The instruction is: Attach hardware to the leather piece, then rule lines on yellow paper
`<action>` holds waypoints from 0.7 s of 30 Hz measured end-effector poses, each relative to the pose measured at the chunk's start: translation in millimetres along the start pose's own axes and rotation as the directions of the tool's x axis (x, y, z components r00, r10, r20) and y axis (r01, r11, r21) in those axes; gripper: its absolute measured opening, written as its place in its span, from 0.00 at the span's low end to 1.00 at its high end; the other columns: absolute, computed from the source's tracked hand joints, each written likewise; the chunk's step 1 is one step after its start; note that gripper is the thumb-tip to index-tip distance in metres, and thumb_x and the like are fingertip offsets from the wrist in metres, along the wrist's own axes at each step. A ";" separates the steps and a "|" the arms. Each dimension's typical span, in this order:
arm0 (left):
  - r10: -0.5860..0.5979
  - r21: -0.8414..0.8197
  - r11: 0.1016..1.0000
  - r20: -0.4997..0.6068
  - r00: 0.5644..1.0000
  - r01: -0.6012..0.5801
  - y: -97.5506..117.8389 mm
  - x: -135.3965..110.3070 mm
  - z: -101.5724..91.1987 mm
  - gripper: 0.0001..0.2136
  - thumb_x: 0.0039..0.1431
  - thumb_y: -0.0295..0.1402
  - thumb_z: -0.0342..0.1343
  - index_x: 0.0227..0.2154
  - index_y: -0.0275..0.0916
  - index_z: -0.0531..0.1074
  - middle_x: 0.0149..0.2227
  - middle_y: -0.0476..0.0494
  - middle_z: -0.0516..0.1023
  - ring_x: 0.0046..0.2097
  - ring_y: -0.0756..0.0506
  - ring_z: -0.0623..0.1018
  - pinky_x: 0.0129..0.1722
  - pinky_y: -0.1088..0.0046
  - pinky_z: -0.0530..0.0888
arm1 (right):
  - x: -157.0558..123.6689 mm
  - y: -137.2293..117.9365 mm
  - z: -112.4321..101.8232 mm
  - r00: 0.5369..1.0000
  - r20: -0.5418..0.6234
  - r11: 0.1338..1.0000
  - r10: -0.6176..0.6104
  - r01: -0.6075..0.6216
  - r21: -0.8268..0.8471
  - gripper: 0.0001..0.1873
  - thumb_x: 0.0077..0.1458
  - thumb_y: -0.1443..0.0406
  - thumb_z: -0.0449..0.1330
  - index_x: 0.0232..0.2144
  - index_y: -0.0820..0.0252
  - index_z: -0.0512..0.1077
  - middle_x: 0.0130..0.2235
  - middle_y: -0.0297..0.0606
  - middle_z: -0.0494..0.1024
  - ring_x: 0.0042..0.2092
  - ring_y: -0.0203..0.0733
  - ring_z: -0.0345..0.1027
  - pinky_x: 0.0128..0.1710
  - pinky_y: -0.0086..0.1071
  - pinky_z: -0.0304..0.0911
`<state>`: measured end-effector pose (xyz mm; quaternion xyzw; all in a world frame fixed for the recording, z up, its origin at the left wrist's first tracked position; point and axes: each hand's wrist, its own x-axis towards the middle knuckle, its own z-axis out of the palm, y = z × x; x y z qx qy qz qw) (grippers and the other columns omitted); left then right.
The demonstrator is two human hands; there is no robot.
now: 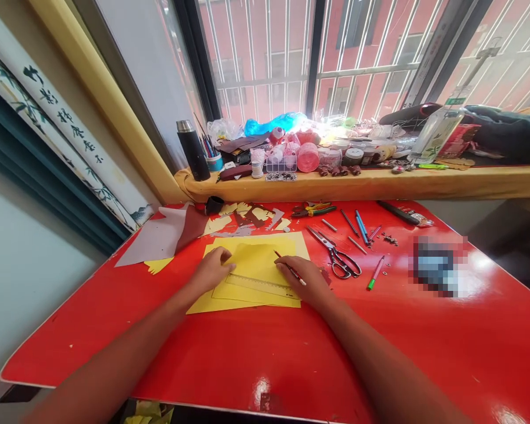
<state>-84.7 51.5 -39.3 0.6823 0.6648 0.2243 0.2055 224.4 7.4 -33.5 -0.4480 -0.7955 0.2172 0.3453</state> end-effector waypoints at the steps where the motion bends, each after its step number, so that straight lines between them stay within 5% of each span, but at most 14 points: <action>1: 0.000 -0.028 1.000 0.004 1.000 0.001 0.3 0.7 0.4 0.14 0.52 0.43 0.60 0.39 0.43 0.70 0.40 0.44 0.79 0.43 0.39 0.79 0.41 0.65 0.75 | -0.2 -0.1 -0.3 1.000 -0.002 1.000 -0.001 0.001 0.007 0.15 0.75 0.58 0.52 0.47 0.54 0.78 0.44 0.41 0.85 0.46 0.48 0.80 0.45 0.38 0.69; 4: 0.010 -0.097 0.995 0.019 1.000 -0.008 1.3 2.3 -0.5 0.19 0.54 0.46 0.57 0.46 0.42 0.70 0.37 0.45 0.77 0.40 0.40 0.80 0.38 0.67 0.76 | -1.7 -1.5 -1.8 1.000 -0.010 1.000 -0.010 0.010 0.020 0.15 0.75 0.58 0.52 0.48 0.55 0.78 0.44 0.42 0.86 0.45 0.48 0.80 0.44 0.38 0.69; 9: 0.103 -0.124 0.988 0.062 0.993 -0.094 8.0 16.6 -15.7 0.23 0.53 0.47 0.59 0.49 0.41 0.72 0.47 0.39 0.79 0.53 0.37 0.79 0.45 0.66 0.77 | -6.5 -9.9 -2.8 0.997 -0.016 0.997 -0.078 0.078 -0.001 0.16 0.75 0.58 0.52 0.52 0.56 0.77 0.47 0.44 0.86 0.46 0.49 0.81 0.45 0.39 0.71; 16: 0.285 -0.004 0.956 0.261 0.923 -0.294 42.0 80.4 -54.3 0.25 0.51 0.39 0.62 0.54 0.43 0.74 0.54 0.40 0.81 0.57 0.36 0.79 0.52 0.65 0.75 | -7.1 -21.6 4.5 0.978 0.125 0.980 -0.168 0.179 -0.086 0.21 0.69 0.57 0.64 0.60 0.59 0.74 0.54 0.50 0.84 0.54 0.56 0.79 0.54 0.47 0.72; 21: 0.379 0.084 0.901 0.325 0.866 -0.426 71.3 117.0 -39.8 0.25 0.53 0.31 0.60 0.56 0.48 0.75 0.60 0.43 0.79 0.59 0.37 0.77 0.60 0.64 0.70 | -3.9 -21.4 5.3 0.967 0.205 0.976 -0.153 0.180 -0.124 0.20 0.66 0.64 0.66 0.59 0.57 0.74 0.54 0.46 0.83 0.56 0.56 0.77 0.56 0.47 0.69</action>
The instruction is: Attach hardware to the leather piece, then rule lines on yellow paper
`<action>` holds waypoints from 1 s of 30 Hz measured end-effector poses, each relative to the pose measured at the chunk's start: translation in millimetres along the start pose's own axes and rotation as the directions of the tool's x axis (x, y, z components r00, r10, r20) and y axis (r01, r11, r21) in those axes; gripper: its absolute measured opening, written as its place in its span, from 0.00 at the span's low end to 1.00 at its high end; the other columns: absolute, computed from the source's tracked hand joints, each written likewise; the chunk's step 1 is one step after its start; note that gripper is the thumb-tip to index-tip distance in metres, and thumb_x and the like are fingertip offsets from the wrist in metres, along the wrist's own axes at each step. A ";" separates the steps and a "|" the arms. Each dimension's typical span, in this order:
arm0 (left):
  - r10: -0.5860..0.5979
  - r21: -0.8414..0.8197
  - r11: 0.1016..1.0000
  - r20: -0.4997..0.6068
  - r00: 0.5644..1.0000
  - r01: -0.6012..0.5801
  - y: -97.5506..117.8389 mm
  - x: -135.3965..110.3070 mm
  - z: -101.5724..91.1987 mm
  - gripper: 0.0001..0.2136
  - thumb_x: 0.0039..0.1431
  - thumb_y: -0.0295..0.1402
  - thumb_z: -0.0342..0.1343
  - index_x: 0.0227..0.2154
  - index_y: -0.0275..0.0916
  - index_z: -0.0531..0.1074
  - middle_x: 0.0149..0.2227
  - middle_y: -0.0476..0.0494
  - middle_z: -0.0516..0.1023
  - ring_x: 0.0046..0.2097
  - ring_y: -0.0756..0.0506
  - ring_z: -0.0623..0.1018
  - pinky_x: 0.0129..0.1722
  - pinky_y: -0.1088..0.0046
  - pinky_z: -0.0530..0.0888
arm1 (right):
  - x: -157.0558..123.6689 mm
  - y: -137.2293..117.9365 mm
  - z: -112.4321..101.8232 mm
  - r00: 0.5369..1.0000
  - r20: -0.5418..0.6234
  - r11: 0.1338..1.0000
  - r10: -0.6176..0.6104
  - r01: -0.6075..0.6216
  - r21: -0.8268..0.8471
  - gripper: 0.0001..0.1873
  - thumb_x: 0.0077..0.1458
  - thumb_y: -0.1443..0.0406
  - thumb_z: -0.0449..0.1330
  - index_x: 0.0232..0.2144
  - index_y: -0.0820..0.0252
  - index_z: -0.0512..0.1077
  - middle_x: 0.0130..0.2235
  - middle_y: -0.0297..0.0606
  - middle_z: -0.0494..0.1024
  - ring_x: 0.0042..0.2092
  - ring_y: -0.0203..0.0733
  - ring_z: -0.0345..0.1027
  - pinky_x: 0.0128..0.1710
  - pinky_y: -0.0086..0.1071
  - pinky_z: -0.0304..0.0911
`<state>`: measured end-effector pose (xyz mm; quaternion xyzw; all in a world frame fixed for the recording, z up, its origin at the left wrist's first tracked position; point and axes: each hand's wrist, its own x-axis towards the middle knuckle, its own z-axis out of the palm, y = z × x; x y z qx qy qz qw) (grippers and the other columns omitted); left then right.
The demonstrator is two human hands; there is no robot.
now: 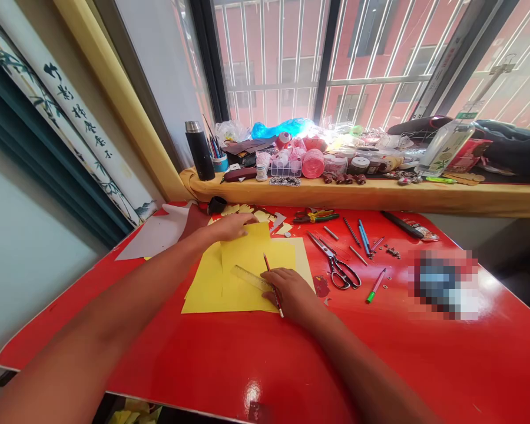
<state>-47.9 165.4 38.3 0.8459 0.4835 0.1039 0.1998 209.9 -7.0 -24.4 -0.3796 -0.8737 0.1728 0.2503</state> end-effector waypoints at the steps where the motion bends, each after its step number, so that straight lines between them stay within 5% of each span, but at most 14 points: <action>1: 0.003 0.025 1.000 0.006 1.000 -0.003 2.5 7.3 4.1 0.25 0.53 0.29 0.59 0.56 0.48 0.75 0.59 0.44 0.79 0.59 0.37 0.76 0.60 0.63 0.70 | 0.4 0.9 -0.1 1.000 0.000 1.000 0.012 -0.012 -0.008 0.19 0.67 0.65 0.66 0.58 0.57 0.75 0.54 0.46 0.83 0.56 0.55 0.76 0.56 0.46 0.69; 8: -0.041 0.130 0.990 -0.061 0.997 0.049 17.8 29.1 29.5 0.26 0.57 0.25 0.56 0.59 0.45 0.74 0.57 0.37 0.78 0.61 0.33 0.73 0.61 0.54 0.69 | -0.3 9.7 1.4 0.999 -0.017 0.999 0.034 -0.035 -0.016 0.15 0.70 0.69 0.59 0.56 0.57 0.77 0.52 0.44 0.84 0.55 0.53 0.76 0.56 0.46 0.67; 12: -0.038 0.126 0.990 -0.196 0.980 0.064 28.0 -4.9 36.1 0.18 0.65 0.30 0.51 0.57 0.41 0.73 0.60 0.33 0.73 0.66 0.31 0.66 0.67 0.49 0.62 | -0.6 10.6 1.6 0.999 -0.037 1.000 0.030 -0.030 0.004 0.16 0.70 0.71 0.58 0.55 0.55 0.77 0.52 0.43 0.85 0.55 0.53 0.76 0.56 0.45 0.68; 16: -0.036 0.066 0.997 -0.098 0.995 0.042 30.3 -72.0 51.7 0.13 0.65 0.41 0.56 0.49 0.44 0.75 0.49 0.40 0.78 0.53 0.35 0.76 0.55 0.57 0.73 | 0.6 10.6 2.1 0.999 -0.036 0.999 0.035 -0.034 0.020 0.16 0.69 0.71 0.59 0.55 0.55 0.77 0.50 0.43 0.85 0.53 0.52 0.77 0.54 0.45 0.68; 19: -0.036 0.027 0.999 -0.030 0.999 0.036 27.8 -108.3 63.7 0.14 0.62 0.42 0.60 0.48 0.46 0.75 0.51 0.42 0.77 0.55 0.36 0.76 0.56 0.58 0.73 | 1.3 11.5 3.8 0.998 -0.046 0.998 0.054 -0.053 0.023 0.15 0.70 0.71 0.58 0.54 0.56 0.77 0.51 0.44 0.84 0.53 0.52 0.77 0.54 0.45 0.68; 30: -0.071 -0.115 0.991 -0.024 0.997 0.068 18.2 -107.9 69.1 0.12 0.56 0.45 0.63 0.35 0.45 0.72 0.42 0.43 0.78 0.48 0.38 0.77 0.46 0.63 0.74 | -1.8 7.9 4.1 0.995 -0.084 0.998 0.050 -0.047 0.042 0.12 0.71 0.66 0.59 0.53 0.57 0.77 0.48 0.46 0.84 0.51 0.53 0.77 0.52 0.46 0.72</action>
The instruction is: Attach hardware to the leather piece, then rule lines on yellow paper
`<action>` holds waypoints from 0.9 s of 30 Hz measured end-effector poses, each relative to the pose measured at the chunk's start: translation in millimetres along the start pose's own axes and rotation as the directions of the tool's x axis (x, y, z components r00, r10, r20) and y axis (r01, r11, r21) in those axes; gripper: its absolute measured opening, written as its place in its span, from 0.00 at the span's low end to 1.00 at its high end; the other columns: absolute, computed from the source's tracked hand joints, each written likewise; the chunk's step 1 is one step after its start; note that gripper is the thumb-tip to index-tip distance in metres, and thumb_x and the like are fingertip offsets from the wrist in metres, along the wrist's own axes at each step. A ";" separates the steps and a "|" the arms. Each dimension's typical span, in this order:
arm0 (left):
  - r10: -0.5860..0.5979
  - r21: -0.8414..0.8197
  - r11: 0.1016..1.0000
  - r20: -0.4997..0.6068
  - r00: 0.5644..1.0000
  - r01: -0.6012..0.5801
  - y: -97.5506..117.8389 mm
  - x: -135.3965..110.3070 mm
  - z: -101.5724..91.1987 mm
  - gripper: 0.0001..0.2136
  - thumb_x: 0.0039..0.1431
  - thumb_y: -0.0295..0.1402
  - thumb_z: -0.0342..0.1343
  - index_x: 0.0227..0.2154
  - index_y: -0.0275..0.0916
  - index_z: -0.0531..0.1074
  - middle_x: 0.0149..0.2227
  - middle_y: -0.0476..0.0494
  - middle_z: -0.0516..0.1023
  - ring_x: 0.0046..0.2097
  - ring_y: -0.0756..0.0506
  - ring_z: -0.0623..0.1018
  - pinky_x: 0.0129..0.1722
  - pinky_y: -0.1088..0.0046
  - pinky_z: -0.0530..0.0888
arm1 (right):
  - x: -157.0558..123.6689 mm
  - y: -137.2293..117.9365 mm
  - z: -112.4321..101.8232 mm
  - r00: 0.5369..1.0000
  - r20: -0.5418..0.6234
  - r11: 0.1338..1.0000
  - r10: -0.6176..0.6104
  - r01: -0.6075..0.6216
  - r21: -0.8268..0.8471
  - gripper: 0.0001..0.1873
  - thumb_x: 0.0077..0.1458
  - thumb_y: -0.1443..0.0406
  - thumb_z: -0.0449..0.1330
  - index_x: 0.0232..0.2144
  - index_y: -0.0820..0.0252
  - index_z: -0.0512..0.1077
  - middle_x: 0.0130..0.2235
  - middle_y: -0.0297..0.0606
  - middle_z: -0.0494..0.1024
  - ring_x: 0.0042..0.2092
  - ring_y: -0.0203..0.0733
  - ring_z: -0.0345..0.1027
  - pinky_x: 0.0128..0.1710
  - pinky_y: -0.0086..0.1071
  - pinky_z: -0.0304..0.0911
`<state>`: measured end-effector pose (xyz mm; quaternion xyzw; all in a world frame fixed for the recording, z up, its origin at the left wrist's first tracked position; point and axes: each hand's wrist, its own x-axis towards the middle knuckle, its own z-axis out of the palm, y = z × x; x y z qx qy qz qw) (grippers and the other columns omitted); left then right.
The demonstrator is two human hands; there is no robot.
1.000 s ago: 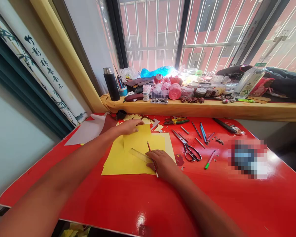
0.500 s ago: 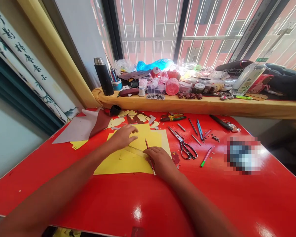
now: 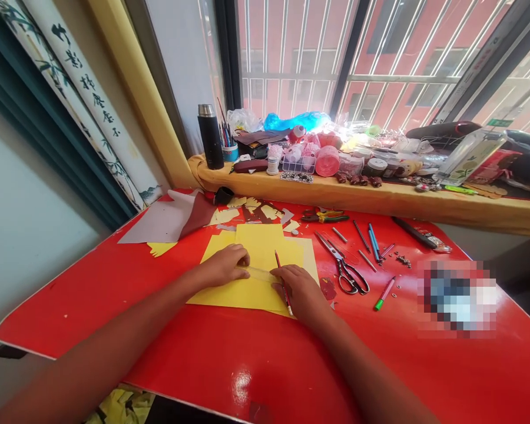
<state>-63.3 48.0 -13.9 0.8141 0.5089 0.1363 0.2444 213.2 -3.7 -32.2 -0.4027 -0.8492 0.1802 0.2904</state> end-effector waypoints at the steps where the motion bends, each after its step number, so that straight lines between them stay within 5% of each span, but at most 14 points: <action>1: -0.014 -0.010 1.000 0.002 1.000 0.014 0.3 -1.6 -0.2 0.12 0.55 0.45 0.64 0.35 0.45 0.71 0.41 0.44 0.78 0.46 0.38 0.77 0.44 0.64 0.73 | -0.4 0.4 0.4 1.000 -0.012 1.000 0.002 -0.001 0.003 0.12 0.71 0.65 0.59 0.53 0.57 0.77 0.48 0.46 0.84 0.50 0.53 0.77 0.51 0.46 0.73; 7: -0.084 -0.082 0.993 0.072 0.994 0.090 6.8 -16.1 -1.5 0.12 0.57 0.45 0.60 0.38 0.45 0.73 0.34 0.49 0.78 0.35 0.43 0.76 0.32 0.70 0.69 | -1.0 3.6 1.0 0.996 -0.084 1.000 -0.011 0.011 0.007 0.13 0.73 0.64 0.55 0.52 0.55 0.78 0.45 0.46 0.84 0.47 0.51 0.78 0.46 0.43 0.75; 16: -0.058 -0.133 0.988 0.153 0.987 0.078 15.6 -43.5 -22.1 0.11 0.64 0.45 0.56 0.37 0.46 0.78 0.40 0.46 0.82 0.43 0.41 0.80 0.41 0.68 0.72 | -3.7 1.4 -11.5 0.999 -0.033 0.998 0.022 -0.020 0.054 0.14 0.72 0.66 0.52 0.47 0.53 0.79 0.40 0.42 0.84 0.42 0.48 0.78 0.41 0.38 0.72; 21: -0.083 -0.172 0.981 0.042 0.996 0.089 6.7 -49.8 -14.9 0.13 0.66 0.47 0.54 0.43 0.46 0.77 0.38 0.45 0.80 0.40 0.42 0.79 0.40 0.66 0.74 | -1.1 -4.4 -12.5 0.997 -0.077 0.999 0.005 -0.002 0.042 0.14 0.72 0.68 0.53 0.46 0.54 0.78 0.39 0.43 0.84 0.42 0.49 0.78 0.41 0.40 0.71; 27: 0.071 -0.110 0.991 -0.093 0.993 -0.082 -1.3 -55.4 8.5 0.10 0.72 0.41 0.51 0.39 0.45 0.75 0.38 0.45 0.80 0.42 0.42 0.77 0.42 0.64 0.74 | -0.3 -3.8 -7.3 0.966 -0.245 0.996 0.086 -0.082 0.024 0.07 0.72 0.65 0.57 0.46 0.52 0.76 0.39 0.40 0.83 0.39 0.47 0.79 0.38 0.38 0.71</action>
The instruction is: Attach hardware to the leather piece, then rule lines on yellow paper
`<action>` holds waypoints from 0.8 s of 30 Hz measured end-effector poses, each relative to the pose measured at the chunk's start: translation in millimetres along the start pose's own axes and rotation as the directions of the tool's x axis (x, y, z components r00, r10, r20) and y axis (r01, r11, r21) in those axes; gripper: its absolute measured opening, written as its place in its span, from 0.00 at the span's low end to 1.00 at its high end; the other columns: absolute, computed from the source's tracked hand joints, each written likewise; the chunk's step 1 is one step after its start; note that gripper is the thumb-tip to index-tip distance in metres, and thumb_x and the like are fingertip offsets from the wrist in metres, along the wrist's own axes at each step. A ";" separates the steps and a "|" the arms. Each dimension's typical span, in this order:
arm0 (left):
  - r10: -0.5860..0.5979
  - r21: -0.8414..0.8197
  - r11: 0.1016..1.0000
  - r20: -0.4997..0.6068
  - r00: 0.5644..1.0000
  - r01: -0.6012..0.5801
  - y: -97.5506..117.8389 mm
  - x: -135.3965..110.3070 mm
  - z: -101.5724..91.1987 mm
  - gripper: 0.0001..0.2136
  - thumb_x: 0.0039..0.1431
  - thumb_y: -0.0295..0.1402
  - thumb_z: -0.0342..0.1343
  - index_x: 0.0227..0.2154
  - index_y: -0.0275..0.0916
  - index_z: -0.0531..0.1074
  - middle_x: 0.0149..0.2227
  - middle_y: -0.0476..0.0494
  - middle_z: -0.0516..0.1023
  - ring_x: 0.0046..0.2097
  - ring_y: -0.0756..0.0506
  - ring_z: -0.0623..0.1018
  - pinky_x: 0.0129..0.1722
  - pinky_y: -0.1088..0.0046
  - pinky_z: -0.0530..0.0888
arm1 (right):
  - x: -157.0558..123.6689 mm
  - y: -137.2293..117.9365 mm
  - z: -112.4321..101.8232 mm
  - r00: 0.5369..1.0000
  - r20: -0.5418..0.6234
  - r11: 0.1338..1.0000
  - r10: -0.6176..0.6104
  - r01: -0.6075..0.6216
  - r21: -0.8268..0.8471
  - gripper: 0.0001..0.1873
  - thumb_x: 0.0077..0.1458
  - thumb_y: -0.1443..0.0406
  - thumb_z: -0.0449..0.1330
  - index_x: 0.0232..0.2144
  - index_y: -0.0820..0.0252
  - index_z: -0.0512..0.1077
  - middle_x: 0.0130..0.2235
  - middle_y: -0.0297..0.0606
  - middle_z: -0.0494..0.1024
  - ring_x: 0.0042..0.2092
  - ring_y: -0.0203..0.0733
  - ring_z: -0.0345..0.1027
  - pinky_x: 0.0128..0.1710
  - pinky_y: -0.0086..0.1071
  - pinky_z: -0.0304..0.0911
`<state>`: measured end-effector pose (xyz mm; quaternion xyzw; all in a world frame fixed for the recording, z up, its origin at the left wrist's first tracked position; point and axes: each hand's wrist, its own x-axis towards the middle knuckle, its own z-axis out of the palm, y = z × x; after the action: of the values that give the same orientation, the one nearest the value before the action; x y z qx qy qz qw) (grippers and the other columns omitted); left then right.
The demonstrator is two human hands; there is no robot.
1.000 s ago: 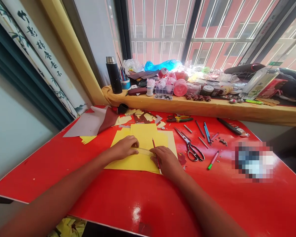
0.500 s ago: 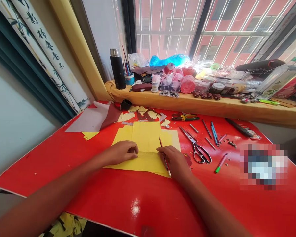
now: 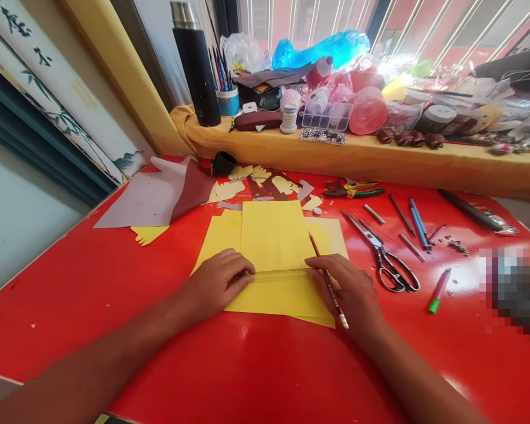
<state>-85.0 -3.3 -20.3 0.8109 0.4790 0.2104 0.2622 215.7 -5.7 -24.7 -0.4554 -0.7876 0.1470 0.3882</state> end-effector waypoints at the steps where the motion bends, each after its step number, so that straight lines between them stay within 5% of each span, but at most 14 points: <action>1: 0.027 0.004 1.000 -0.003 1.000 -0.027 0.1 -0.9 1.2 0.10 0.72 0.40 0.51 0.39 0.45 0.75 0.37 0.45 0.80 0.42 0.42 0.77 0.41 0.64 0.73 | 0.2 -0.6 0.1 1.000 -0.003 1.000 -0.004 0.004 0.003 0.07 0.72 0.66 0.58 0.46 0.51 0.76 0.38 0.39 0.83 0.38 0.46 0.79 0.38 0.37 0.71; 9: 0.030 0.019 0.999 -0.035 0.999 -0.029 7.0 -4.2 2.6 0.06 0.74 0.36 0.52 0.44 0.43 0.73 0.34 0.47 0.79 0.38 0.44 0.76 0.38 0.67 0.74 | 5.1 -7.9 -4.2 0.996 0.084 1.000 -0.005 0.007 -0.019 0.09 0.71 0.70 0.58 0.48 0.53 0.75 0.39 0.39 0.84 0.40 0.45 0.79 0.41 0.38 0.73; 18: 0.135 0.216 0.971 -0.119 0.984 -0.107 8.8 -9.0 7.6 0.09 0.75 0.32 0.54 0.54 0.41 0.72 0.49 0.40 0.77 0.50 0.41 0.75 0.50 0.62 0.74 | 2.5 0.7 -4.5 0.988 0.136 0.976 -0.076 0.102 -0.193 0.10 0.73 0.68 0.57 0.51 0.54 0.75 0.47 0.40 0.87 0.51 0.50 0.81 0.57 0.50 0.72; 24: 0.253 0.345 0.909 -0.015 0.967 -0.233 3.2 -11.4 4.8 0.19 0.76 0.39 0.53 0.64 0.36 0.69 0.64 0.36 0.76 0.65 0.36 0.72 0.63 0.55 0.70 | 2.6 -0.3 -2.4 0.987 0.152 0.981 -0.059 0.086 -0.175 0.10 0.72 0.68 0.58 0.51 0.55 0.76 0.49 0.41 0.86 0.53 0.49 0.81 0.56 0.49 0.75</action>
<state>-85.2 -15.8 -23.0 0.8906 0.4110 0.1795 0.0756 216.6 -4.0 -21.7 -0.4477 -0.8400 0.0935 0.2917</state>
